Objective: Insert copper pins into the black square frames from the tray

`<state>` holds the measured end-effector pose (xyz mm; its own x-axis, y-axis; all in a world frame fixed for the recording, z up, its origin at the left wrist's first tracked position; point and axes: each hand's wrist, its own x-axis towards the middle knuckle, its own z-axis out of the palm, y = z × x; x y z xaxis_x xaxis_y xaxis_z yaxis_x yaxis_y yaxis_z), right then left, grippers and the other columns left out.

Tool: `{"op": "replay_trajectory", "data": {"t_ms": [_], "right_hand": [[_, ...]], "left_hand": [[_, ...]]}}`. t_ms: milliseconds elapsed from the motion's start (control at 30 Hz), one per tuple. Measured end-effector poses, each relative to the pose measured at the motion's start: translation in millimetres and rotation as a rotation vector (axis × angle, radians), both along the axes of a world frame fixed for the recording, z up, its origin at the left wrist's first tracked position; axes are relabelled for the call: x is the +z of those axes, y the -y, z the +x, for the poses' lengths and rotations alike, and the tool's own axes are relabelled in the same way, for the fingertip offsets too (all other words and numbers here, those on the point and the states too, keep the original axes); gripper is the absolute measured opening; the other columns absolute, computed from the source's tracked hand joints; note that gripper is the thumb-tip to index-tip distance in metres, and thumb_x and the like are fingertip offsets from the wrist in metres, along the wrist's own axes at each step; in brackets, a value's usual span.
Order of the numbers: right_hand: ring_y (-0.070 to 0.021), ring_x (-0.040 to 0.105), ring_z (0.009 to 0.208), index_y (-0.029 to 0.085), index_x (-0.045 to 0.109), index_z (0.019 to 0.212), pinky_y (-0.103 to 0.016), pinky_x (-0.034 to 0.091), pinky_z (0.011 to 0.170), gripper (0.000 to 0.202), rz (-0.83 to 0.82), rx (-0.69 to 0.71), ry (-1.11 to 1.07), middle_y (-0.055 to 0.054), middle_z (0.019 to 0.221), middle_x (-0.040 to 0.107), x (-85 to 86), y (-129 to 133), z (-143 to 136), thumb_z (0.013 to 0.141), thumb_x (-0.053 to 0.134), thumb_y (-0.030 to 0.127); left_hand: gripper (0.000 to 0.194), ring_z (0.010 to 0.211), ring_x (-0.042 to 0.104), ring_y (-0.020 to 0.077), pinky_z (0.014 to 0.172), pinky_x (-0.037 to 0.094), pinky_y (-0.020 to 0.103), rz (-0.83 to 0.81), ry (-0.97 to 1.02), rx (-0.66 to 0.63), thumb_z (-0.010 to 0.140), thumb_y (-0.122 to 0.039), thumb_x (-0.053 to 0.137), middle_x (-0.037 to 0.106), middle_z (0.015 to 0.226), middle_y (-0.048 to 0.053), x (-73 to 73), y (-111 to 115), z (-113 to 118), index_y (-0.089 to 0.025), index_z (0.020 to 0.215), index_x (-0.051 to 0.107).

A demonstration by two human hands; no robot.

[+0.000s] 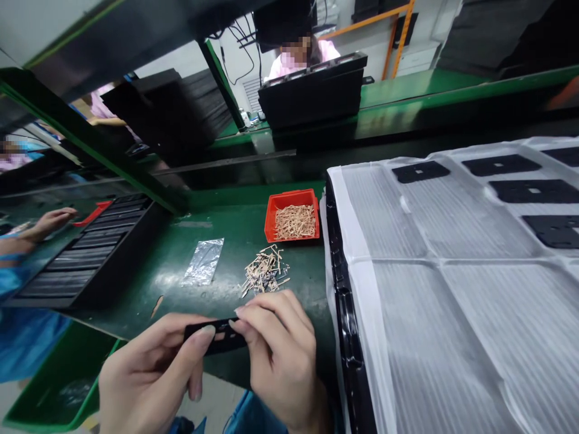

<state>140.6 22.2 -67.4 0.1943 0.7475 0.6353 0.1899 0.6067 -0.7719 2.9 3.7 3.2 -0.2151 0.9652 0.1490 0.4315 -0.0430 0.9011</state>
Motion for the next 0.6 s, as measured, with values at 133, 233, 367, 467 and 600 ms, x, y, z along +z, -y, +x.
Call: {"op": "replay_trajectory", "data": {"t_ms": [133,233,367,467,600], "right_hand": [[-0.0138,0.068,0.083,0.019,0.067,0.094,-0.026,0.055,0.075,0.017,-0.066,0.06,-0.039,-0.003,0.088,0.071,2.9,1,-1,0.108,0.058,0.019],[-0.0127,0.069,0.08,0.021,0.062,0.091,-0.023,0.055,0.073,0.026,-0.107,0.084,-0.086,-0.001,0.085,0.069,4.0,2,-2,0.111,0.053,0.034],[-0.0114,0.068,0.075,0.023,0.059,0.089,-0.02,0.054,0.069,0.032,-0.156,0.111,-0.124,0.001,0.081,0.067,3.3,3,-2,0.111,0.051,0.044],[-0.011,0.066,0.073,0.023,0.058,0.088,-0.02,0.053,0.067,0.035,-0.182,0.093,-0.149,0.001,0.08,0.065,2.2,4,-5,0.111,0.05,0.047],[-0.0099,0.063,0.069,0.023,0.058,0.085,-0.019,0.051,0.063,0.033,-0.159,0.05,-0.204,0.002,0.077,0.062,2.3,7,-9,0.111,0.052,0.043]], "left_hand": [[0.017,0.034,0.056,0.0055,0.036,0.044,0.014,0.13,-0.158,-0.156,0.091,-0.017,0.074,0.076,0.064,-0.01,-2.5,-1,-13,-0.031,0.088,0.082],[0.027,0.037,0.059,0.0048,0.037,0.046,0.014,0.21,-0.249,-0.223,0.09,-0.01,0.073,0.081,0.076,-0.011,-4.1,-1,-18,-0.034,0.094,0.083],[0.03,0.037,0.057,0.004,0.037,0.046,0.014,0.276,-0.279,-0.263,0.091,-0.009,0.071,0.083,0.08,-0.011,-4.7,0,-18,-0.035,0.1,0.082],[0.032,0.039,0.06,0.0039,0.04,0.049,0.014,0.29,-0.333,-0.305,0.09,-0.006,0.072,0.085,0.085,-0.01,-3.7,-1,-18,-0.034,0.103,0.082],[0.03,0.04,0.061,0.0041,0.042,0.052,0.014,0.323,-0.353,-0.351,0.091,-0.005,0.072,0.086,0.089,-0.008,-2.1,1,-20,-0.031,0.104,0.081]]}}
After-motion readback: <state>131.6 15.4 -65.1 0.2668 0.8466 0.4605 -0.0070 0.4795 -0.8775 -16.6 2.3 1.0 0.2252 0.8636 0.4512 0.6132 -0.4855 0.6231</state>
